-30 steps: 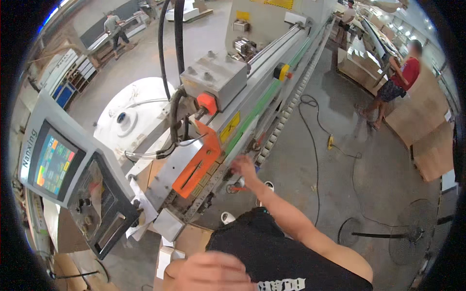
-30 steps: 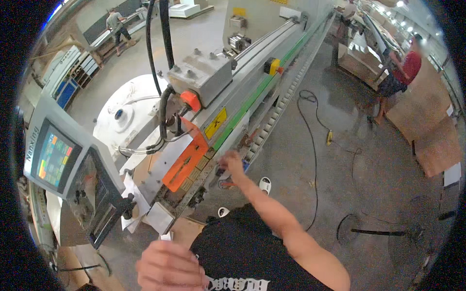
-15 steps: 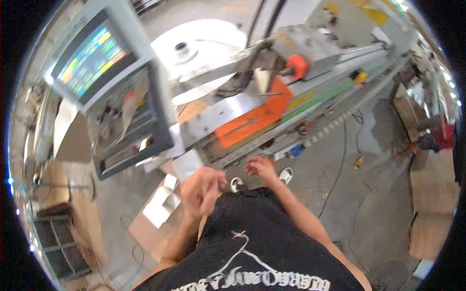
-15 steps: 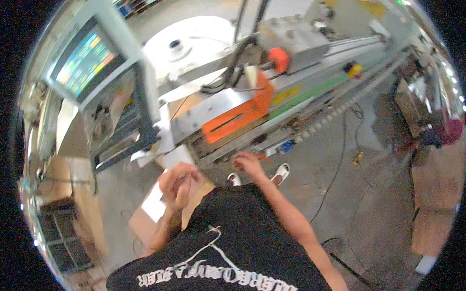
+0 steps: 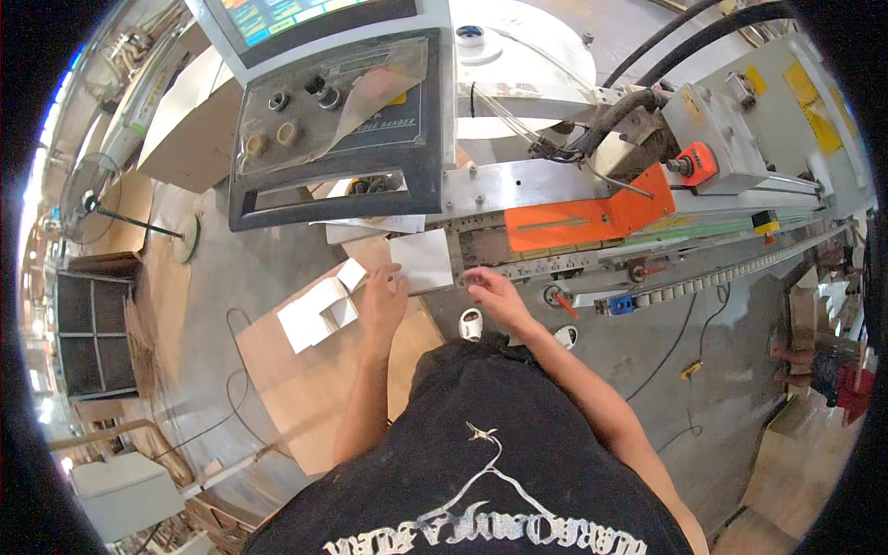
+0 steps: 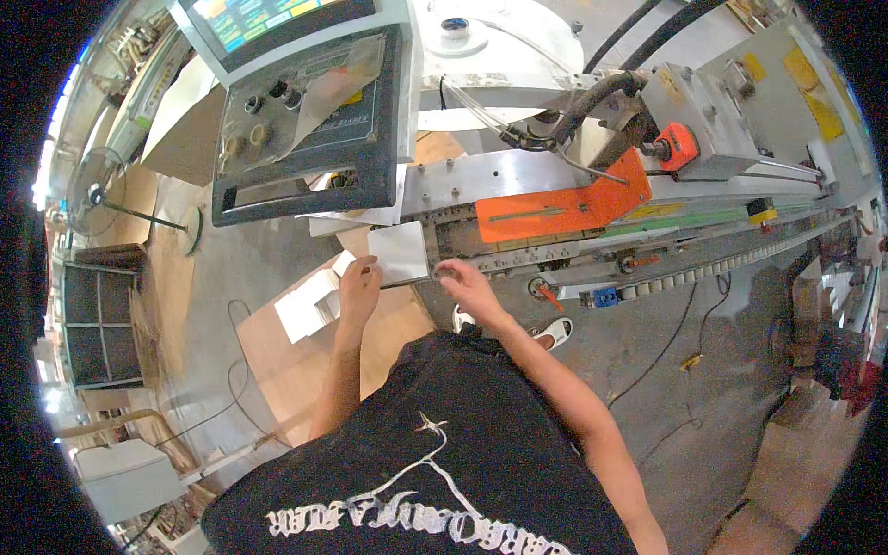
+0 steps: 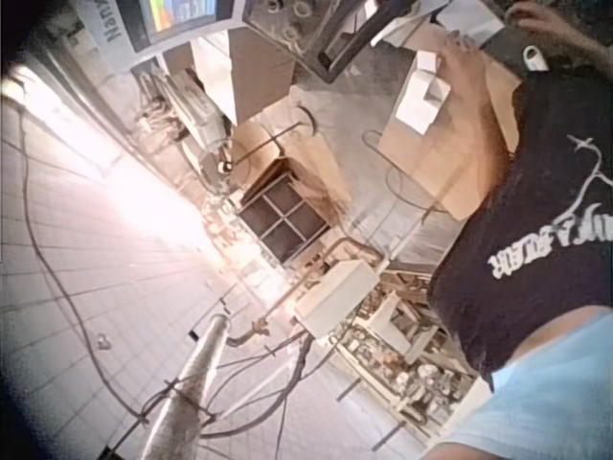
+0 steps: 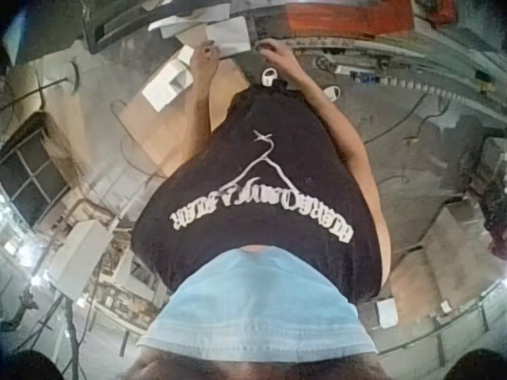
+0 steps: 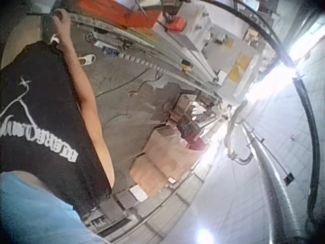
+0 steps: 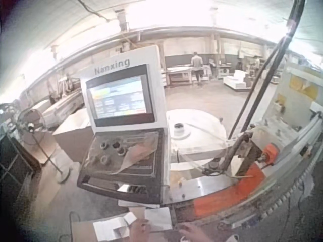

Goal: Feeding small wood panels into an industrial edge-banding machine and stacking the finished pieces.

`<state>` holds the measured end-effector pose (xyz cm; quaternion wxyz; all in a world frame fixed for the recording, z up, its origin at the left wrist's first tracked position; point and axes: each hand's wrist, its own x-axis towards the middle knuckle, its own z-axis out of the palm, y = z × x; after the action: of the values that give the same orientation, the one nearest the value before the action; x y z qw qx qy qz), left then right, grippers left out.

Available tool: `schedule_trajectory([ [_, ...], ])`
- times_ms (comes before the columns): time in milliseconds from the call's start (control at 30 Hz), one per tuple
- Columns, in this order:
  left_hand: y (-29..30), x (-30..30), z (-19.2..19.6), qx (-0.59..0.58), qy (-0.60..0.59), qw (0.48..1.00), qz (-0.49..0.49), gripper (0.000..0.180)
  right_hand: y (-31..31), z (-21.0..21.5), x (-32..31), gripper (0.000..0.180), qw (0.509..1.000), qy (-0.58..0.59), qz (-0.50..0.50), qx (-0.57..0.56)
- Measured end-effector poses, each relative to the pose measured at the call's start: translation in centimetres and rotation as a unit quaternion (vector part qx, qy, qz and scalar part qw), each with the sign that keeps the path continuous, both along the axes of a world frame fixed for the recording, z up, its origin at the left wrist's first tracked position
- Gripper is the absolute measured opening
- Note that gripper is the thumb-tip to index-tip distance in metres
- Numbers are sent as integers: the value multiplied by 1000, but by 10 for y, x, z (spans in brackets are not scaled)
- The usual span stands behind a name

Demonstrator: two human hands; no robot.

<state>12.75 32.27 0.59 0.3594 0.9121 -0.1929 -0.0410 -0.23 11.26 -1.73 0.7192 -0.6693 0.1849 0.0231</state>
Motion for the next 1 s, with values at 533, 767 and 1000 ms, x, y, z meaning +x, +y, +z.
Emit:
schedule_trajectory([
  [533, -99, -16, -3, -187, 226, 948, -126, 26, -59, -7, -44, 30, 980, -9, -198, -3],
  [767, -113, -21, -42, -214, 253, 935, -127, 32, -59, -19, -68, 32, 957, -50, -284, 21],
  [1000, -102, -30, 1, -196, 361, 902, -137, 27, -24, -61, -30, 42, 975, -99, -197, 10],
])
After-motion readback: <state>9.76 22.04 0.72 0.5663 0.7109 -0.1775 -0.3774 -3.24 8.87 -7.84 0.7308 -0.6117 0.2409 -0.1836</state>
